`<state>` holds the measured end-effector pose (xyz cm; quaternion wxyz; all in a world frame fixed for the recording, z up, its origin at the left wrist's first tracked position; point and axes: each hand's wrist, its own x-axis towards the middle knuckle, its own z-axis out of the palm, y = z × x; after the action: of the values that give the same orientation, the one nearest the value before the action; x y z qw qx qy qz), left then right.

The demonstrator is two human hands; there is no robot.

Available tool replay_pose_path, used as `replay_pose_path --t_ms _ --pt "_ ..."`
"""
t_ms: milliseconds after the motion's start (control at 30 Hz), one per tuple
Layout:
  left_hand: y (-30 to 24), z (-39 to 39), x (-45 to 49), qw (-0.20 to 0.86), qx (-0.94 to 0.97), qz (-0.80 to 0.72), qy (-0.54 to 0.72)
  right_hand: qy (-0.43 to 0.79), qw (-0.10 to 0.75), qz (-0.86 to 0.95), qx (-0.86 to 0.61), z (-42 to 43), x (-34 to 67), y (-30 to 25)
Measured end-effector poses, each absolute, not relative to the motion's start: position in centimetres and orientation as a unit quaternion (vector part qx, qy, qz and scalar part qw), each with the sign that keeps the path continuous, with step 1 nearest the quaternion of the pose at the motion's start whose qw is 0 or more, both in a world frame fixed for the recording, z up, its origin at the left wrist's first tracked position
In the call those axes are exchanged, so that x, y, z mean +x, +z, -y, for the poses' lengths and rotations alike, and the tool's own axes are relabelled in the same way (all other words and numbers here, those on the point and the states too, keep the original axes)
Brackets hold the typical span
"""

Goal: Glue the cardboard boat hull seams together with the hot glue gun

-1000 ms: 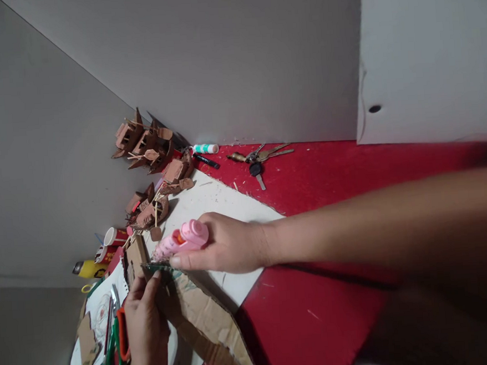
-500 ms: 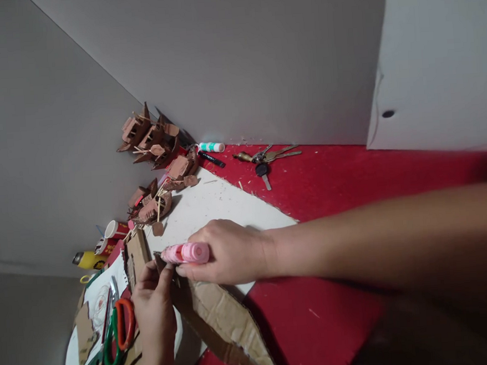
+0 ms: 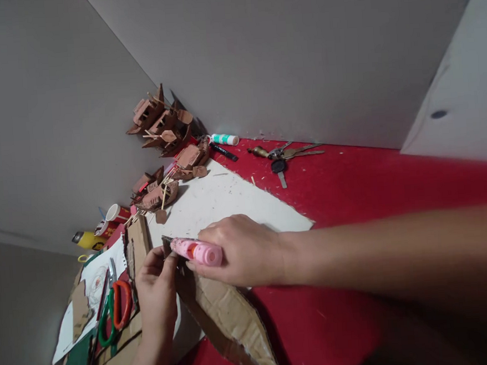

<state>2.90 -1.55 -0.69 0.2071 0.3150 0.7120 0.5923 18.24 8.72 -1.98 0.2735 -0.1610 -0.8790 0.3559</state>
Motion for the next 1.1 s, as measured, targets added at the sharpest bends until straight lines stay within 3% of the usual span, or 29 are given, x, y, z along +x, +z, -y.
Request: replay_pose_path --t_ms 200,300,467,667,767,867,1100 --pt "-1.3 1.6 -0.1 0.161 0.317 -0.706 0.613 0.326 0.289 0.886 -0.158 -9.2 19.2 -1.6" --pt "-1.9 1.6 -0.8 0.179 0.301 -0.697 0.626 0.246 0.305 0.889 -0.239 -10.9 19.5 -0.9" --pt "-2.9 1.8 0.5 0.242 0.297 -0.691 0.613 0.064 0.136 0.910 -0.386 -14.4 19.8 -0.5" --pt "-3.9 2.3 2.3 0.277 0.316 -0.678 0.603 0.024 0.024 0.925 -0.379 -14.9 20.8 -0.3" --pt "-4.4 2.3 2.4 0.255 0.342 -0.677 0.600 0.031 0.085 0.928 -0.360 -12.9 20.9 0.6" --pt "-4.7 2.2 2.4 0.229 0.363 -0.682 0.592 0.137 0.188 0.933 -0.276 -10.3 19.2 0.9" --pt "-4.8 2.1 2.8 0.242 0.374 -0.685 0.577 0.277 0.212 0.911 -0.220 -8.6 14.3 -2.2"
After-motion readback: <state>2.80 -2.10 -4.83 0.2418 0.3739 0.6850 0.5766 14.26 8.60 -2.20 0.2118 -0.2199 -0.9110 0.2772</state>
